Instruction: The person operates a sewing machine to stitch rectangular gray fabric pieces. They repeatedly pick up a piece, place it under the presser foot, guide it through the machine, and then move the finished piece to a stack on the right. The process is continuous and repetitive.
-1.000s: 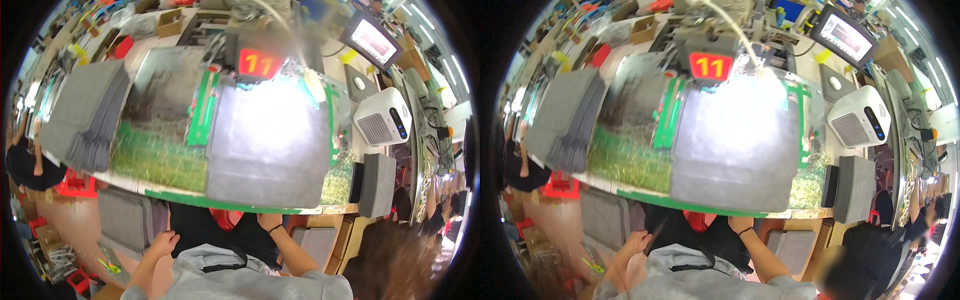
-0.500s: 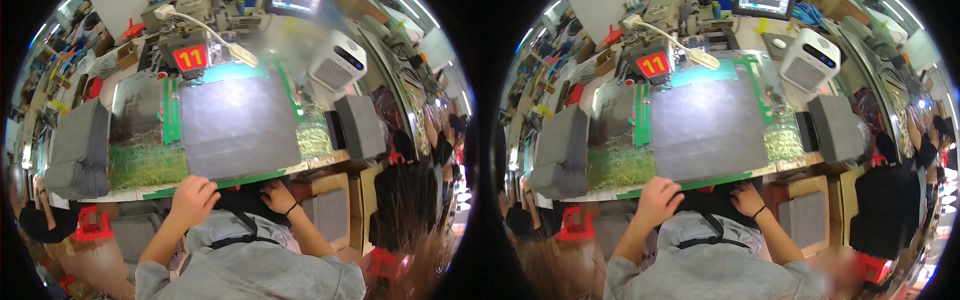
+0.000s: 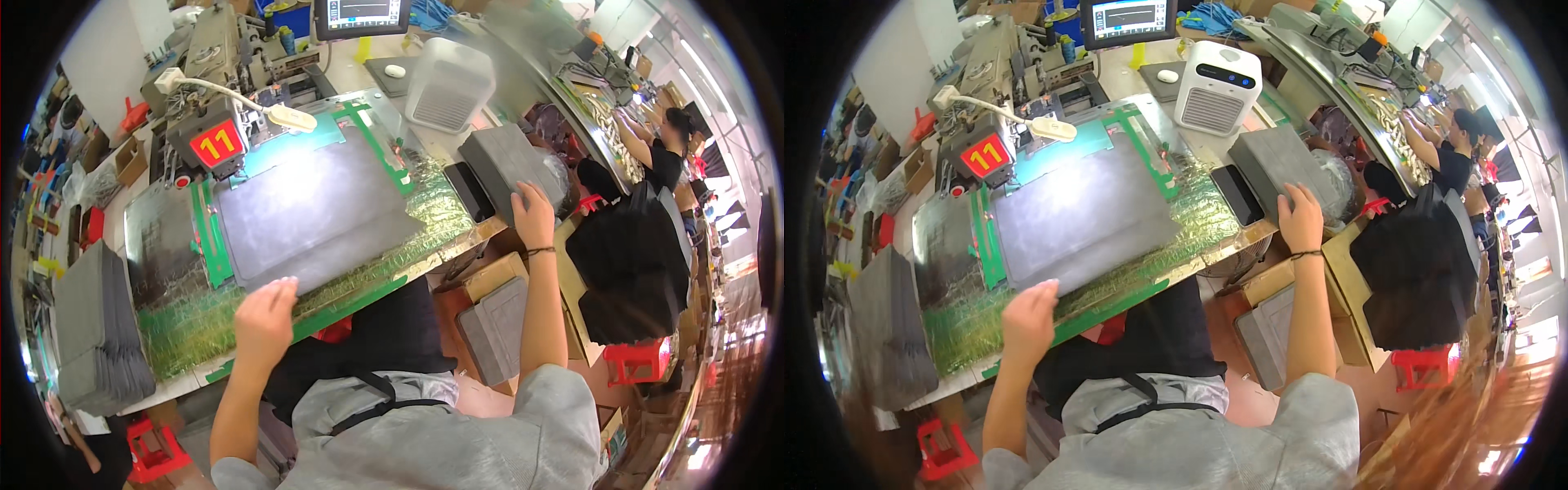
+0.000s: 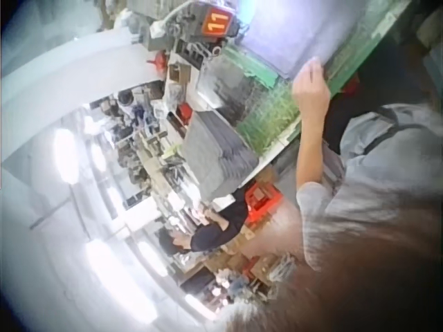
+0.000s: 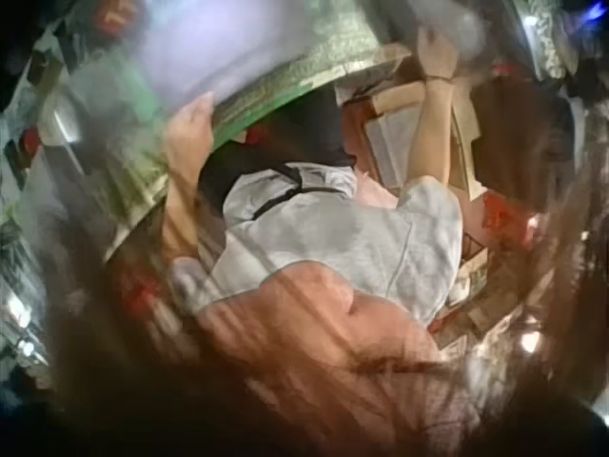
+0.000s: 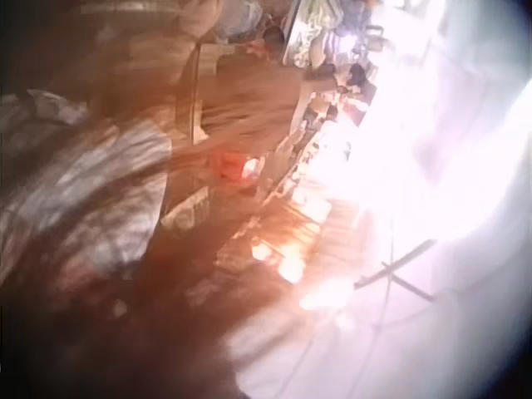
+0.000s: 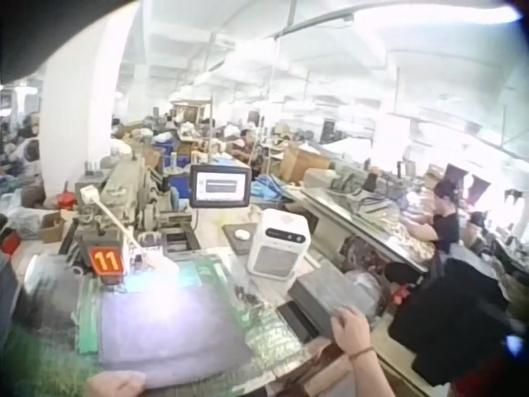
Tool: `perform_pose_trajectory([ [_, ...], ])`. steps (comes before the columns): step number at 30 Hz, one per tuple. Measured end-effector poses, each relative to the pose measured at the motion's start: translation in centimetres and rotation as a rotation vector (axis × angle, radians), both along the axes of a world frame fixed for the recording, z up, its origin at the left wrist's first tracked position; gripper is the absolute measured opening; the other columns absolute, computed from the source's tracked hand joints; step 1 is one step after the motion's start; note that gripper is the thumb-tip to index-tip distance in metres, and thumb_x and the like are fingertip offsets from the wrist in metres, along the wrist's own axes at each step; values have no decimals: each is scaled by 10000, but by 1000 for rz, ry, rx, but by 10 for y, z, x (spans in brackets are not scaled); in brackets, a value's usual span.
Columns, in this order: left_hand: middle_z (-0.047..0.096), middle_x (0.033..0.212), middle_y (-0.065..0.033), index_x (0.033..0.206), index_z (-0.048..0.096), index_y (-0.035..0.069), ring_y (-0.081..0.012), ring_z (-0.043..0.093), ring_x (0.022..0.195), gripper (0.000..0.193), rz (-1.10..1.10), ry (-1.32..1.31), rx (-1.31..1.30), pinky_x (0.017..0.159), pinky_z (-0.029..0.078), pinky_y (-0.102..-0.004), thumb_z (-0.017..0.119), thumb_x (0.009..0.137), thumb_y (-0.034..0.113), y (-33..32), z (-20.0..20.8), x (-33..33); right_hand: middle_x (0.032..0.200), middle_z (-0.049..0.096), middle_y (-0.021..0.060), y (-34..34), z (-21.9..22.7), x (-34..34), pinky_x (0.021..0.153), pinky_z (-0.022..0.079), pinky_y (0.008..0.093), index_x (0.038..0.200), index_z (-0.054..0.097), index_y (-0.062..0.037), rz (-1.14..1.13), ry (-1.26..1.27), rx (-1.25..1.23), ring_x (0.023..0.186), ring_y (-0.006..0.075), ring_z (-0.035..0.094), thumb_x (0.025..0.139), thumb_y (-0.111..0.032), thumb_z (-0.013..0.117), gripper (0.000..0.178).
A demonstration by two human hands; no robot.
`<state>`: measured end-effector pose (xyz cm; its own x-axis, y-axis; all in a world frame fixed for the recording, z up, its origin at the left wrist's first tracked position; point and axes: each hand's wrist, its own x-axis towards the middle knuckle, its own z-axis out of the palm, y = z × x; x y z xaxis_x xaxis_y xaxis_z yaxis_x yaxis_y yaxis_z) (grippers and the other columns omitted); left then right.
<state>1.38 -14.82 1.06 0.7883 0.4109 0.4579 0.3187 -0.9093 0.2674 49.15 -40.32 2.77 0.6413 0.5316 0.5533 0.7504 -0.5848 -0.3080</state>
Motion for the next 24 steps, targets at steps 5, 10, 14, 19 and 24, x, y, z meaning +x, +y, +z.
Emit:
perform_pose_trajectory([
  [5, 705, 1081, -120, 1207, 745, 42, -332, 666, 1067, 323, 179, -81, 98, 944, 524, -464, 796, 895, 107, 52, 21, 29, 1192, 768, 181, -1, -3, 14, 952, 574, 458, 1136, 798, -90, -18, 40, -82, 1080, 401, 728, 961, -154, 714, 204],
  [10, 687, 1142, -120, 1155, 755, 26, -333, 618, 1108, 309, 129, 70, -23, 969, 511, -462, 803, 878, 153, 99, 3, 45, 1190, 766, 189, -5, -6, 27, 901, 598, 471, 1253, 757, -104, 70, -118, -245, 1045, 393, 742, 966, -95, 664, 301],
  [14, 678, 1105, -122, 1116, 761, 46, -337, 615, 1071, 276, 138, 79, -59, 956, 514, -457, 802, 876, 175, 118, 4, 48, 1307, 724, 231, 9, 5, 21, 937, 599, 473, 1433, 646, -57, 86, -192, -546, 1126, 394, 728, 964, -7, 565, 478],
  [19, 673, 1108, -137, 1081, 755, 66, -344, 616, 1076, 253, 144, -6, -59, 979, 502, -472, 805, 867, 192, 124, -11, 56, 1311, 702, 242, -29, -7, 82, 955, 577, 491, 1528, 548, -33, 110, -169, -556, 1108, 441, 703, 907, 48, 571, 627],
  [24, 662, 1090, -91, 1092, 762, 87, -314, 606, 1109, 299, 173, -21, -73, 970, 487, -466, 835, 841, 231, 126, -3, 51, 1239, 740, 255, -20, 22, 37, 1026, 550, 427, 1277, 722, 73, 6, 25, -173, 1174, 389, 718, 986, 46, 602, 316],
])
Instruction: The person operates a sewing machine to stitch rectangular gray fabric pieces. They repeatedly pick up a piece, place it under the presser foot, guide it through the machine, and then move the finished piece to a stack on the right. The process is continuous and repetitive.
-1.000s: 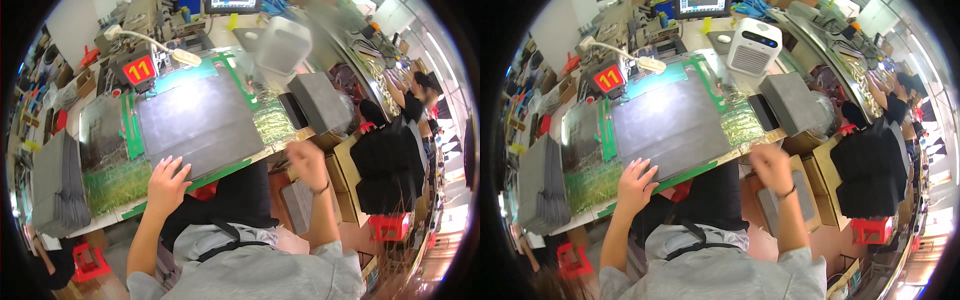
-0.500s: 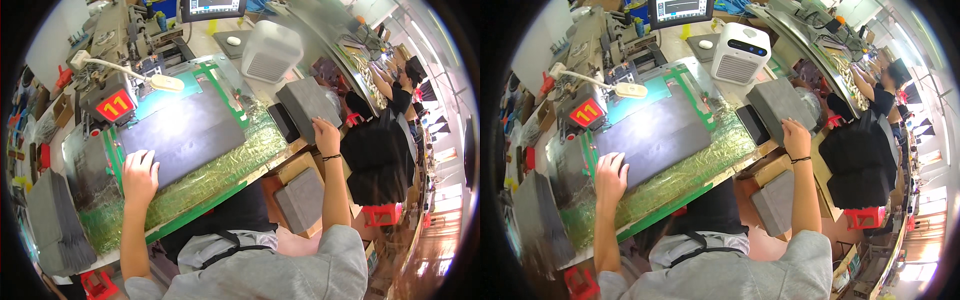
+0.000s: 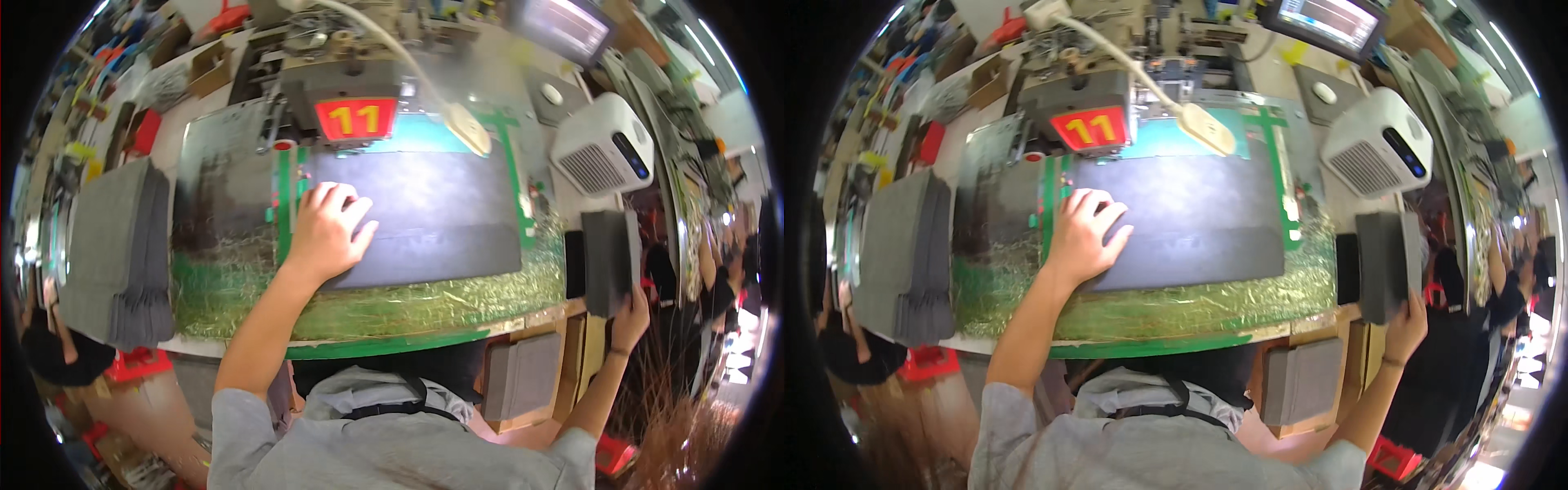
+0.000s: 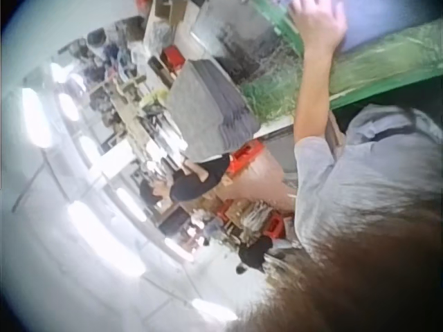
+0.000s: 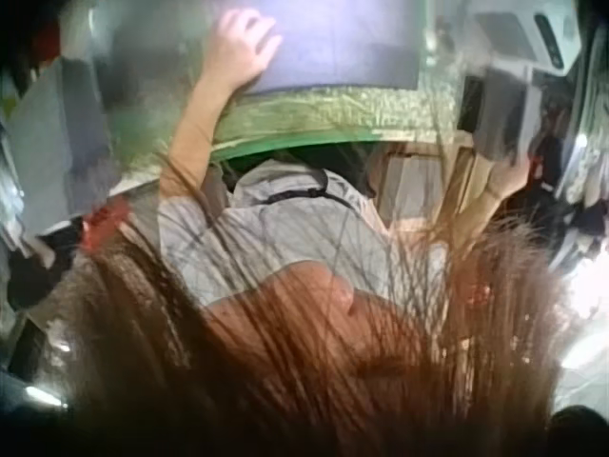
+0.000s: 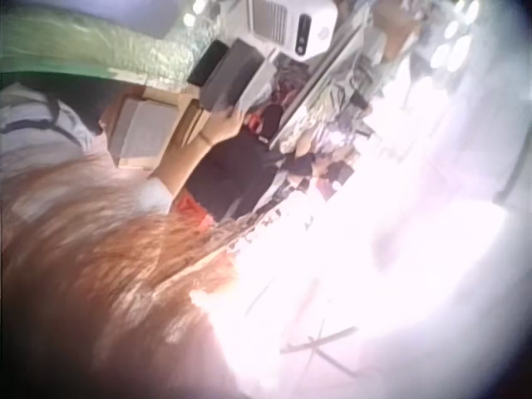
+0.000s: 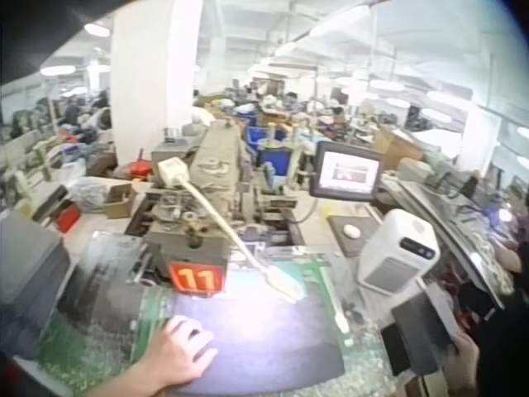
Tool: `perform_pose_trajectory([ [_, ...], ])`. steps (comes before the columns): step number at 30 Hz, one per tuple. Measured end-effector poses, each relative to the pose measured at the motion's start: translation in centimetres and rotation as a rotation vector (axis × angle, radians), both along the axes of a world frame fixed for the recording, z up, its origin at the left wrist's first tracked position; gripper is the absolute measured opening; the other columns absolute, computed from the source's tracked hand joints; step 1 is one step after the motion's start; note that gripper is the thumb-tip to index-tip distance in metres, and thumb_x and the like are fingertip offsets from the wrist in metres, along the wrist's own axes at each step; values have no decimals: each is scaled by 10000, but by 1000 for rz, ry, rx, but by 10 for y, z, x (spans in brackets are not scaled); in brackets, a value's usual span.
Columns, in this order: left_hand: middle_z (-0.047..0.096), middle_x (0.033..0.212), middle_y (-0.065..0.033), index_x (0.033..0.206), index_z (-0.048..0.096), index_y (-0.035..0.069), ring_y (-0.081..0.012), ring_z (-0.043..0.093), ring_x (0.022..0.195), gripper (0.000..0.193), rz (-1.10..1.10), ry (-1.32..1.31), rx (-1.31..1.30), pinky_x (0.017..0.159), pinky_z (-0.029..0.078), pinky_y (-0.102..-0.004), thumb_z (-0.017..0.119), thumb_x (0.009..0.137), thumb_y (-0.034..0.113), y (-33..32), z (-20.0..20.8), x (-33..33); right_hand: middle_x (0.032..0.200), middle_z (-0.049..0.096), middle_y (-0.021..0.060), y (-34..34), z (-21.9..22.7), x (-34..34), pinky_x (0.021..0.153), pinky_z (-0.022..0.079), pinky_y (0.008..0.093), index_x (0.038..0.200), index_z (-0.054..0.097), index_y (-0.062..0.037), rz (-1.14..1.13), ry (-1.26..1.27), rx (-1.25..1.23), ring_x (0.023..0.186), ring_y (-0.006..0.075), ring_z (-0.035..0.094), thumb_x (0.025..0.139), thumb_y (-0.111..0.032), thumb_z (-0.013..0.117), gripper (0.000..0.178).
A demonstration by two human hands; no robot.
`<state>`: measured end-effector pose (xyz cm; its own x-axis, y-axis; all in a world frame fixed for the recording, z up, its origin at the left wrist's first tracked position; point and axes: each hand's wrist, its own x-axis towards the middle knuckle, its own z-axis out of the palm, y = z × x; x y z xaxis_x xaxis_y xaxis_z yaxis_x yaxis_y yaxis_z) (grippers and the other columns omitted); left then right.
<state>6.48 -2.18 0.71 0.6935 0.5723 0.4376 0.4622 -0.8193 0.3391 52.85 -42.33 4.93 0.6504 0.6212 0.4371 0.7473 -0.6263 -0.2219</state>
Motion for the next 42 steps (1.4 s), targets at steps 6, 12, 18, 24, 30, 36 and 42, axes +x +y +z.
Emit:
perform_pose_trajectory([
  [6, 664, 1120, -73, 1164, 755, 100, -292, 608, 1119, 394, 3, -48, -18, 971, 481, -451, 861, 819, 257, 2, -9, -4, 1282, 743, 204, 62, 1, -136, 1062, 539, 441, 1333, 733, 43, 288, -167, 66, 1185, 371, 706, 992, 58, 614, 362],
  [12, 682, 1167, -96, 1288, 753, 103, -302, 648, 1107, 464, -118, -121, -73, 977, 553, -431, 817, 828, 101, -2, 3, -4, 1250, 749, 160, 181, -24, -191, 1108, 523, 534, 1167, 797, -18, 918, 68, 72, 1199, 381, 681, 790, 82, 658, 413],
  [18, 700, 1289, -157, 1305, 754, 63, -346, 648, 1226, 509, -2, -43, -13, 1045, 540, -460, 689, 807, -19, 1, -16, -9, 1412, 673, 131, 227, -32, -167, 1190, 443, 581, 1289, 750, -68, 877, 77, -105, 1340, 407, 586, 713, 105, 605, 618],
  [24, 672, 1445, -151, 1357, 714, 19, -378, 585, 1330, 542, 74, 69, 19, 1141, 450, -510, 611, 826, -16, 1, -7, -5, 1461, 648, 125, 237, -35, -164, 1217, 412, 568, 1332, 732, -74, 863, 95, -131, 1389, 413, 547, 701, 98, 583, 671],
  [30, 657, 1483, -148, 1378, 700, 11, -377, 572, 1347, 561, 82, 72, 10, 1154, 436, -503, 590, 829, -21, 3, -8, -1, 1487, 634, 117, 238, -38, -164, 1204, 410, 538, 1340, 732, -78, 832, 109, -126, 1407, 408, 532, 713, 106, 564, 674],
  [36, 655, 1471, -172, 1360, 696, -23, -385, 573, 1336, 508, 82, 70, 20, 1150, 439, -513, 593, 866, 40, 5, -12, -4, 1500, 630, 111, 240, -39, -166, 1211, 394, 533, 1336, 736, -83, 837, 123, -127, 1418, 403, 523, 718, 99, 565, 666],
  [42, 651, 1484, -167, 1374, 689, -26, -384, 571, 1346, 542, 88, 81, 4, 1156, 438, -507, 576, 845, -15, 3, -10, -5, 1503, 629, 106, 240, -39, -167, 1213, 386, 538, 1338, 738, -93, 828, 119, -129, 1418, 403, 522, 717, 83, 574, 665],
])
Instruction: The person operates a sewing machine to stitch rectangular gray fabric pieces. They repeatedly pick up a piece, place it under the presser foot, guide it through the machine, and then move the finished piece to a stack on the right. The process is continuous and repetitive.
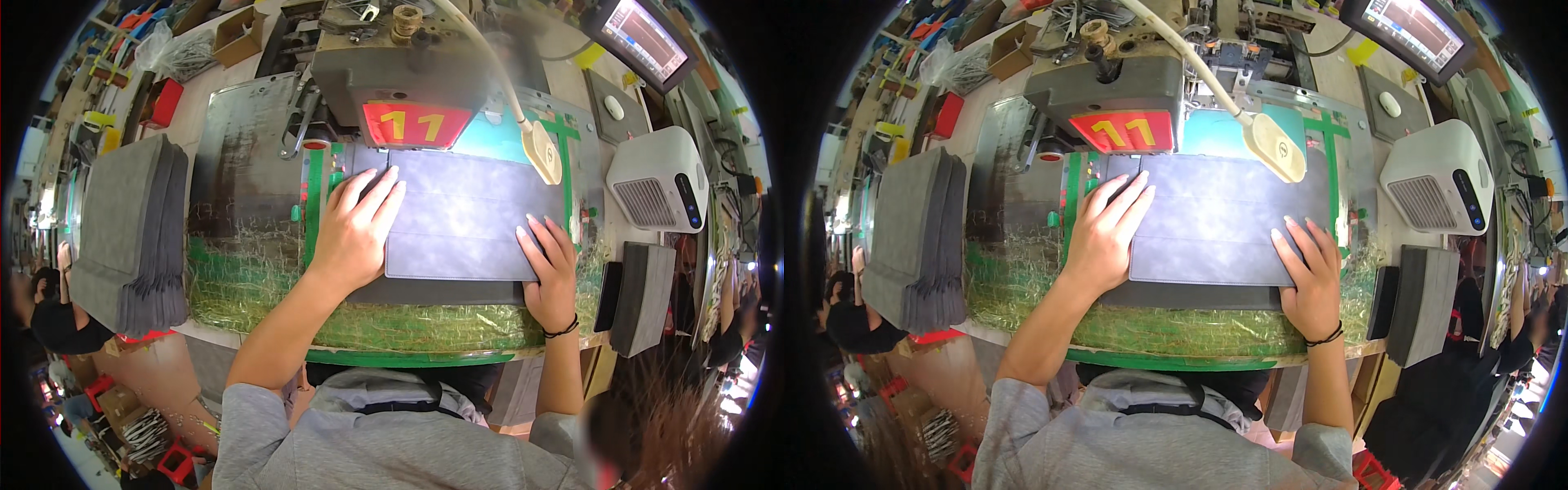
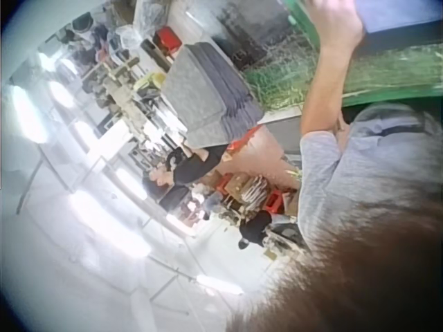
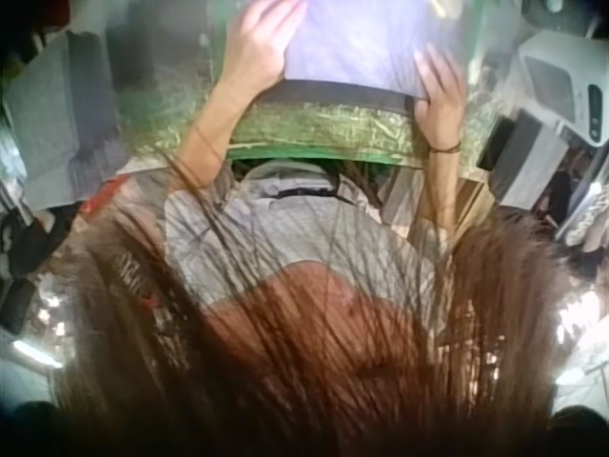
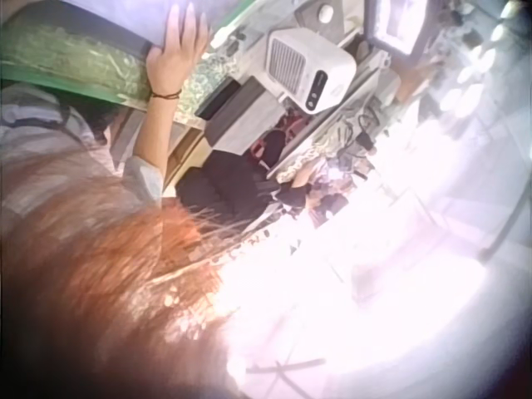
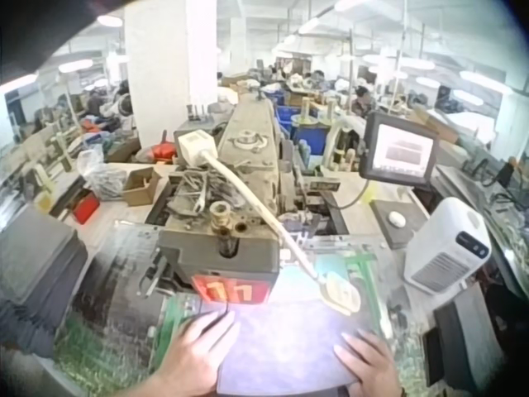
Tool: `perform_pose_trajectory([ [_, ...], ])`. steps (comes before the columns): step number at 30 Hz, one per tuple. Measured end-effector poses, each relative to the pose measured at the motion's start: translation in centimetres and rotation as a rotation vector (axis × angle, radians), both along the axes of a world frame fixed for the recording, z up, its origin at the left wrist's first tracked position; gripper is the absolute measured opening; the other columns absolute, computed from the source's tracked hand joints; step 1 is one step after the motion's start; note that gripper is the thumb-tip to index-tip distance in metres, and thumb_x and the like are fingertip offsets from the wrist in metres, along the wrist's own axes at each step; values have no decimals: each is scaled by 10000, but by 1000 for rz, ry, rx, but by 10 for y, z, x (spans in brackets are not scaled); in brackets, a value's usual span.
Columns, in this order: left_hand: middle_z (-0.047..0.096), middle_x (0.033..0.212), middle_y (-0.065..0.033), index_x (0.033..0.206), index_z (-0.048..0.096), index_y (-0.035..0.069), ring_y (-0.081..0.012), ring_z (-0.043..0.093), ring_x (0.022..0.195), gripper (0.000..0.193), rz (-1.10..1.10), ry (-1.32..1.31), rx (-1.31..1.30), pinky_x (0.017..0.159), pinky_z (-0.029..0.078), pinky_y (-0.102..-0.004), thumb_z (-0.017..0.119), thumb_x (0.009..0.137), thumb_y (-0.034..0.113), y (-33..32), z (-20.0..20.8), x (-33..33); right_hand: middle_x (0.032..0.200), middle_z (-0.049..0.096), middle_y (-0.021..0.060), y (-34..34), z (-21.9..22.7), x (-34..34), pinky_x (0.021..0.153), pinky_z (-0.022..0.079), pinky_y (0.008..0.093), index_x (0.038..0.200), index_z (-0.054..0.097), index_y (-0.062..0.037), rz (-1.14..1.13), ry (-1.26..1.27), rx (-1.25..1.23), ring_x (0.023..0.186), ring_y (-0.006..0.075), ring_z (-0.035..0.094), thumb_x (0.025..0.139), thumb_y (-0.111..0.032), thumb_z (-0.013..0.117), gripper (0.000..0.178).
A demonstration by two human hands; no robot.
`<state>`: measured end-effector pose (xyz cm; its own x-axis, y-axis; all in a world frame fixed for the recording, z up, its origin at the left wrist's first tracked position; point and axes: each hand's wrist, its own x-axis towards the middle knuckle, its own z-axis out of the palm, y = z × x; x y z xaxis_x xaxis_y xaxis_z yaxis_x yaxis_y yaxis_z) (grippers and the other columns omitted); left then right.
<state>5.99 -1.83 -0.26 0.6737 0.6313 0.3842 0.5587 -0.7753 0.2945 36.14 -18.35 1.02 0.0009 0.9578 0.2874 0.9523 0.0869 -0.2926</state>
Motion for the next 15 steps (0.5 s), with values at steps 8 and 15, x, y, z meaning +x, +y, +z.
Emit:
perform_pose_trajectory([
  [8, 647, 1501, -153, 1382, 692, -13, -388, 565, 1358, 558, 8, 39, -20, 1165, 440, -497, 565, 840, -42, 0, 2, 5, 1515, 627, 99, -1, 7, 12, 1198, 394, 517, 1347, 742, -119, 43, 40, -25, 1418, 391, 527, 708, 72, 595, 683],
  [15, 638, 1516, -136, 1379, 697, -3, -382, 557, 1356, 517, 5, 77, -31, 1179, 429, -497, 573, 878, 4, 1, 6, 3, 1545, 616, 49, 27, 5, 43, 1188, 424, 505, 1397, 715, -164, 92, 17, -31, 1444, 368, 524, 823, 105, 619, 641],
])
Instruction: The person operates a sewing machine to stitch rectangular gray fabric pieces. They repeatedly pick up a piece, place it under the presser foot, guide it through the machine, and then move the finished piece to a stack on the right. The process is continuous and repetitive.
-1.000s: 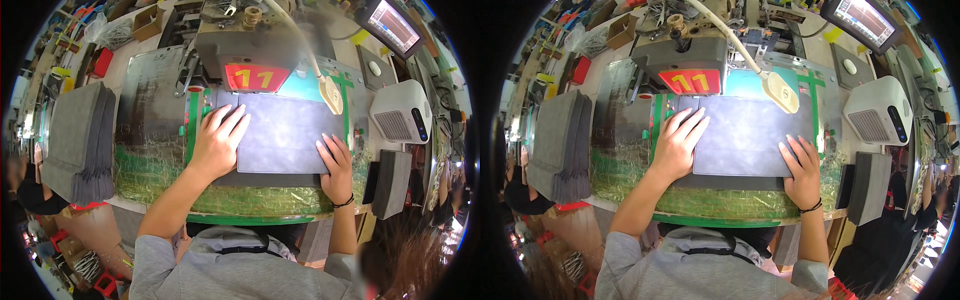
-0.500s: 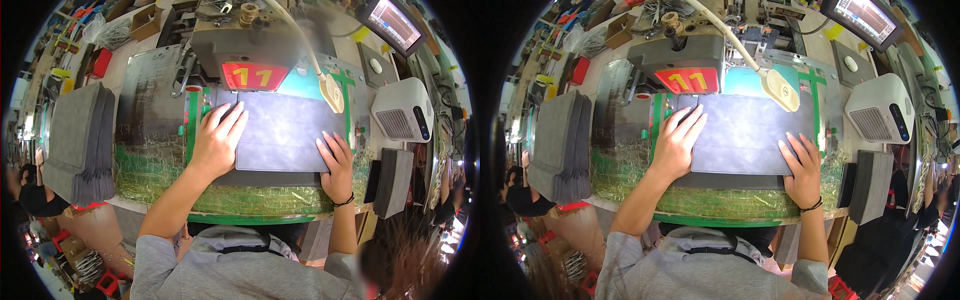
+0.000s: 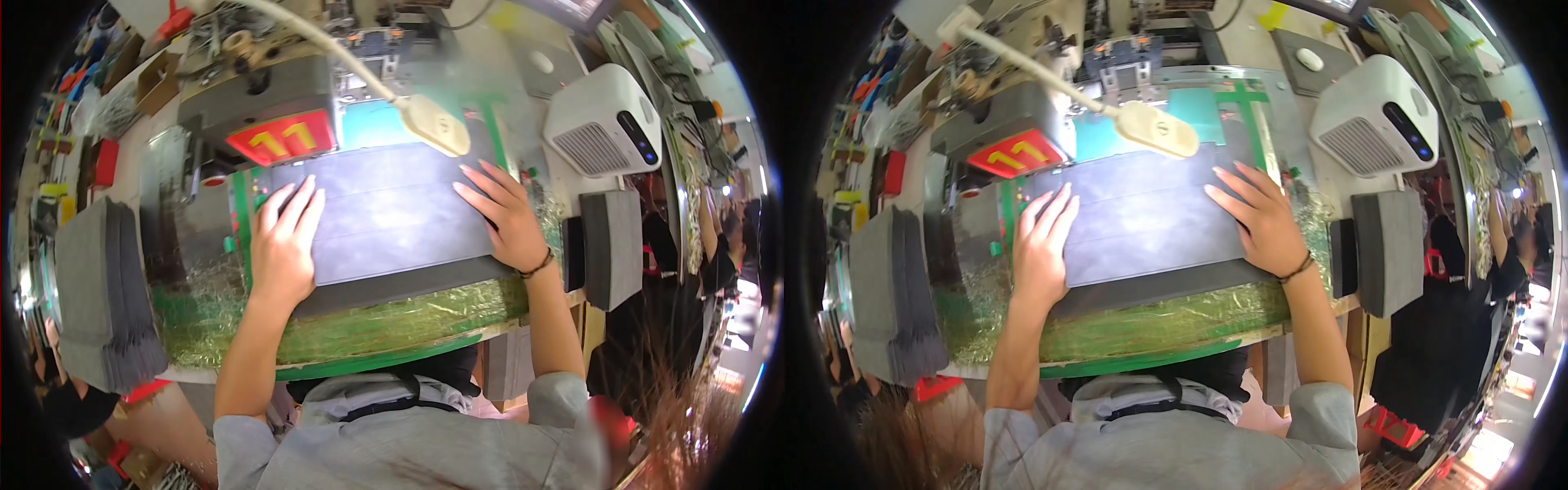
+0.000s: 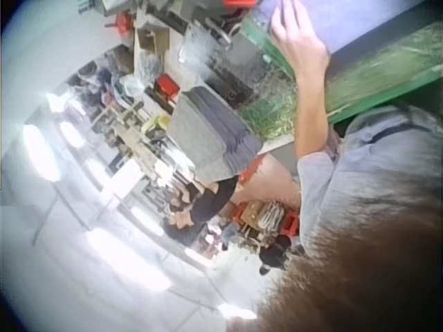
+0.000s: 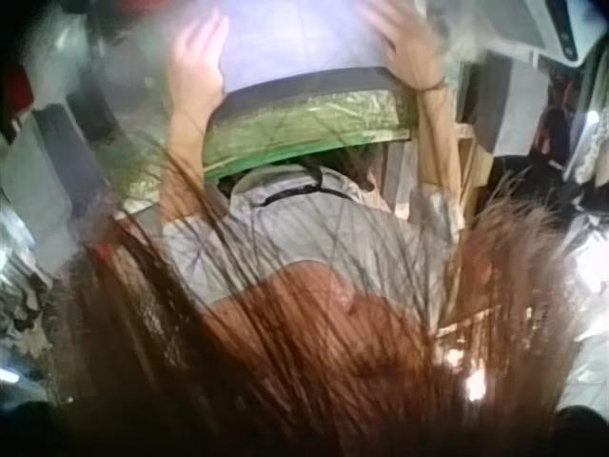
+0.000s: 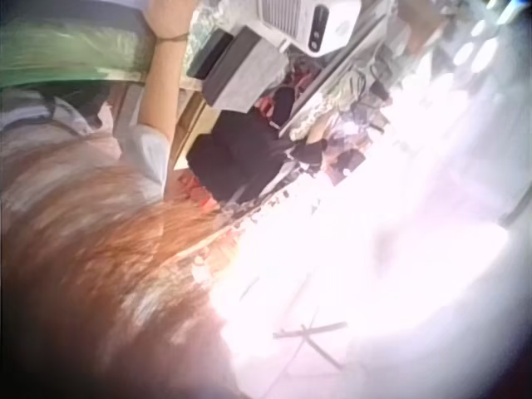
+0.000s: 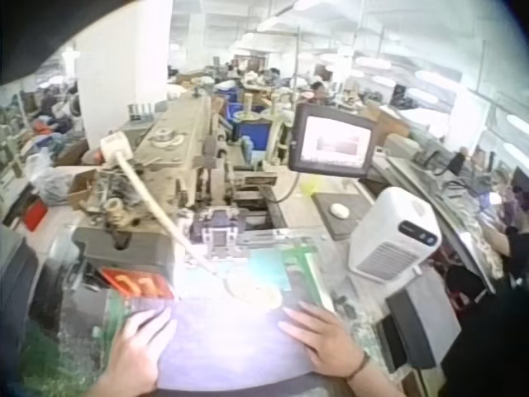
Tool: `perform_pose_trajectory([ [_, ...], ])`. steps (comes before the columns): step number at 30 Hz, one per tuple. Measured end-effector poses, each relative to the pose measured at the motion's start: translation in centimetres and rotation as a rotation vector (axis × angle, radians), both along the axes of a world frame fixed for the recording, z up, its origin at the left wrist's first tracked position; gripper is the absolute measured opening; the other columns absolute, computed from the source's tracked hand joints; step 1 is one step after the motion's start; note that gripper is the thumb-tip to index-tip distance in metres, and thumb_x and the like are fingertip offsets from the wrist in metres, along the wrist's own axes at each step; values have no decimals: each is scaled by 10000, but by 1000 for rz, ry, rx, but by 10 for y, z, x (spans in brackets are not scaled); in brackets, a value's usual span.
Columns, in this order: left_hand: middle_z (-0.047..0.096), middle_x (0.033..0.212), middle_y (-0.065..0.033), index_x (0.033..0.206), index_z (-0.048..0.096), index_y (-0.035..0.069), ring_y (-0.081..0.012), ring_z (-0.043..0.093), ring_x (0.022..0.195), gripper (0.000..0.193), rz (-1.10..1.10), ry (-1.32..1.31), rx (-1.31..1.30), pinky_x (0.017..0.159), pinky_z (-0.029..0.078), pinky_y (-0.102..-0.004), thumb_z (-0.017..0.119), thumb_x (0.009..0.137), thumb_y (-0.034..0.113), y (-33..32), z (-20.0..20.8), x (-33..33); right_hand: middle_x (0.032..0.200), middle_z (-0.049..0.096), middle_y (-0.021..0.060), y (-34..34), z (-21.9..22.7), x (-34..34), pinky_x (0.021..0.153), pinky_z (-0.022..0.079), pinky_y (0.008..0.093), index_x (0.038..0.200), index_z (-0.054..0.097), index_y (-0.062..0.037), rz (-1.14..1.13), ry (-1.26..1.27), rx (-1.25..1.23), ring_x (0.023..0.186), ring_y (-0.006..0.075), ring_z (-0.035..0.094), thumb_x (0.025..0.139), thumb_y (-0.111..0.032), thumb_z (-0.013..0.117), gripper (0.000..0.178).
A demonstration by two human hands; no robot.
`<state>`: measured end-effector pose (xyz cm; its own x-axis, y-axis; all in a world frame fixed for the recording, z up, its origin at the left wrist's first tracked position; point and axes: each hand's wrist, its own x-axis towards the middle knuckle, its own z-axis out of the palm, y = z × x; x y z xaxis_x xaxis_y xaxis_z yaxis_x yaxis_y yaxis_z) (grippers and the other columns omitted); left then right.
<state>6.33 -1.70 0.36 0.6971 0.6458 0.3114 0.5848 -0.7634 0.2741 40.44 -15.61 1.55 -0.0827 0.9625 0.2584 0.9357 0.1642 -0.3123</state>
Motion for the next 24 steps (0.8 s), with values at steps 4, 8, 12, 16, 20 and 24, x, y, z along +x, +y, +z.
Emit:
perform_pose_trajectory([
  [4, 633, 1530, -126, 1397, 688, -3, -382, 551, 1364, 534, -1, 6, -6, 1192, 418, -501, 574, 875, -1, 1, -2, 2, 1558, 603, 41, 8, -9, 7, 1225, 399, 535, 1428, 681, -163, 15, 17, 10, 1458, 374, 508, 875, 86, 613, 610],
  [8, 631, 1535, -131, 1443, 661, 13, -379, 548, 1378, 653, 10, 9, -37, 1227, 387, -496, 516, 814, -87, -1, 0, 3, 1576, 585, 54, 11, -12, 7, 1243, 380, 551, 1449, 661, -163, 20, 23, 14, 1468, 383, 494, 883, 85, 598, 621],
  [12, 619, 1547, -129, 1454, 649, 12, -389, 546, 1371, 690, 1, 24, -55, 1224, 390, -499, 515, 788, -108, 0, 3, 3, 1581, 579, 68, 12, -13, 6, 1251, 368, 556, 1452, 656, -149, 28, 28, -4, 1471, 394, 488, 890, 90, 584, 615],
  [16, 611, 1548, -130, 1440, 659, 22, -401, 530, 1385, 645, -11, 42, -61, 1213, 399, -502, 553, 808, -56, 1, 7, 0, 1587, 574, 76, 13, -15, 3, 1268, 340, 565, 1446, 660, -133, 9, 29, -6, 1485, 399, 475, 870, 74, 575, 618],
  [20, 594, 1555, -143, 1445, 650, 25, -410, 505, 1409, 631, -22, 79, -17, 1218, 395, -507, 572, 820, -20, 0, 4, 0, 1592, 566, 90, 10, -17, 1, 1282, 312, 573, 1442, 669, -127, -7, 23, 1, 1501, 401, 459, 844, 30, 578, 624],
  [24, 582, 1566, -144, 1458, 638, 20, -414, 477, 1467, 712, -11, 13, -56, 1222, 416, -502, 552, 764, -115, -2, 0, -1, 1573, 570, 109, 9, -14, -3, 1286, 307, 565, 1467, 660, -129, -16, 16, -9, 1511, 394, 447, 854, -10, 606, 626],
])
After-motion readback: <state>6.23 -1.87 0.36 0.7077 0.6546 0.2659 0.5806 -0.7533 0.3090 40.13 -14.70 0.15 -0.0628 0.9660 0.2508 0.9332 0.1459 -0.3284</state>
